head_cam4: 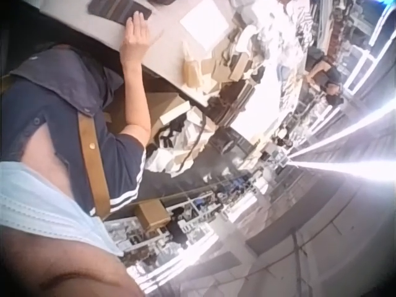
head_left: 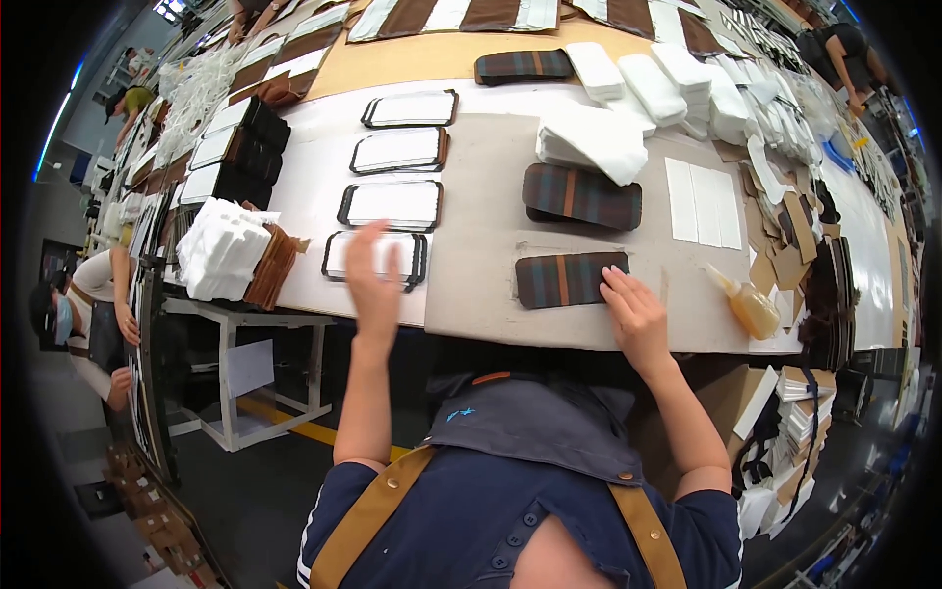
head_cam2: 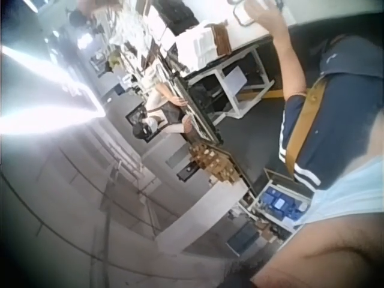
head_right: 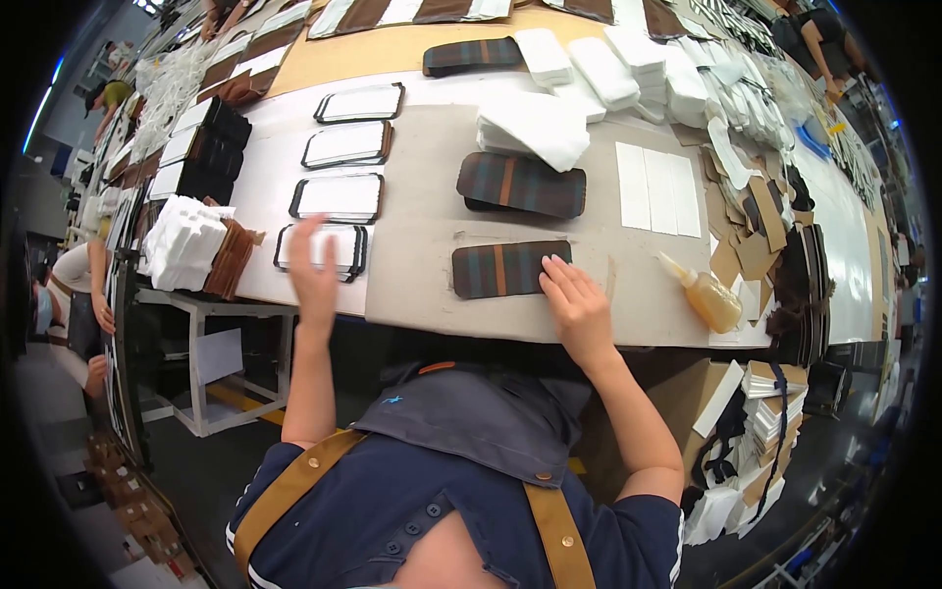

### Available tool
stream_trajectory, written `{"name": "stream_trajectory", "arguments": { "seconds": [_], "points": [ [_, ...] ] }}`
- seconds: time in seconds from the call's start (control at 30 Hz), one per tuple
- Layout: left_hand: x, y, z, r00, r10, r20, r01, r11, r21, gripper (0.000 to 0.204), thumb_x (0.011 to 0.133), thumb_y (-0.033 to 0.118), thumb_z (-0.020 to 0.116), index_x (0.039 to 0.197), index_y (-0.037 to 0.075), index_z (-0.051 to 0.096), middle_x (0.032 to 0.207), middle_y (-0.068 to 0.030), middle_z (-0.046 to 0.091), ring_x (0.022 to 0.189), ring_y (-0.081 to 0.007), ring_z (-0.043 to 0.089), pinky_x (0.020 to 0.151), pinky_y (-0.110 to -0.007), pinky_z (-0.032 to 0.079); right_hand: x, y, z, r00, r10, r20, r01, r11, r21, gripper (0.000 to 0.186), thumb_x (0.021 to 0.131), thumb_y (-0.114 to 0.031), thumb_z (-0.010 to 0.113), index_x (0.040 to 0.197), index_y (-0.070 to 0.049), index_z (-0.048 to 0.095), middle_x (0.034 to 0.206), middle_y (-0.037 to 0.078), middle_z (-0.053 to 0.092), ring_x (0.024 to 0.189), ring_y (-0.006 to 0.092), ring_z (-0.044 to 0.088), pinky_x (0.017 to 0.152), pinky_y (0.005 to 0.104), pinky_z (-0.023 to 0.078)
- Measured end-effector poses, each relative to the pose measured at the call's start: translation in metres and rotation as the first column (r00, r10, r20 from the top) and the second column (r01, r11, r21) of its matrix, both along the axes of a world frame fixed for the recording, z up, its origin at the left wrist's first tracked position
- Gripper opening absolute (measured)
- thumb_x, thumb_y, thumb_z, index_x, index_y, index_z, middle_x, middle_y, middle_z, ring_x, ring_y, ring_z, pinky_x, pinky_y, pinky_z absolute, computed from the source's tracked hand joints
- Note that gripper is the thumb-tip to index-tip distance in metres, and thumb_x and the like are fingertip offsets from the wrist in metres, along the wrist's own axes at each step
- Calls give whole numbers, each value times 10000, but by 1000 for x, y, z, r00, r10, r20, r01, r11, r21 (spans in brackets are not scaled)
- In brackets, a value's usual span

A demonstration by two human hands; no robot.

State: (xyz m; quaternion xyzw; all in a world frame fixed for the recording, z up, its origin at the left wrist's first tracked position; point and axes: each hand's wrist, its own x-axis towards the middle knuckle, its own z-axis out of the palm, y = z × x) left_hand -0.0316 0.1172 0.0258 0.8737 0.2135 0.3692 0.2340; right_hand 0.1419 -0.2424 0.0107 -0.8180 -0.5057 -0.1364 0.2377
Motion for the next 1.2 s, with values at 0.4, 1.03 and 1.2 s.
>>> {"name": "stream_trajectory", "arguments": {
  "seconds": [0.4, 1.03, 1.2],
  "points": [
    [28, -121, -16, 725, -559, -401, 607, 795, -11, 654, 930, 289, 755, 1500, 59, 535, 1595, -155, 473, 1524, -354, 384, 1237, -512, 299, -16, 4, 1, 996, -69, -55, 71, 997, 26, 253, 897, -23, 686, 1143, 26, 720, 1325, 156, 706, 1273, 308, 660, 1053, 444, 535],
    [14, -119, -22, 746, -459, -483, 537, 843, 27, 696, 944, 325, 718, 1541, 45, 496, 1661, -140, 406, 1560, -372, 323, 1264, -540, 243, 48, -106, 11, 711, -656, -255, 699, 614, 367, 358, 1044, -193, 646, 1353, -11, 647, 1424, 147, 643, 1340, 323, 567, 1156, 422, 408],
    [13, -121, -18, 683, -409, -605, 560, 825, 75, 843, 941, 383, 715, 1620, 27, 365, 1725, -140, 292, 1604, -389, 213, 1283, -583, 161, 61, -206, -8, 413, -909, -59, 907, 405, 115, 645, 1025, -352, 694, 1528, -12, 476, 1528, 184, 546, 1418, 320, 489, 1184, 415, 373]
  ]
}}
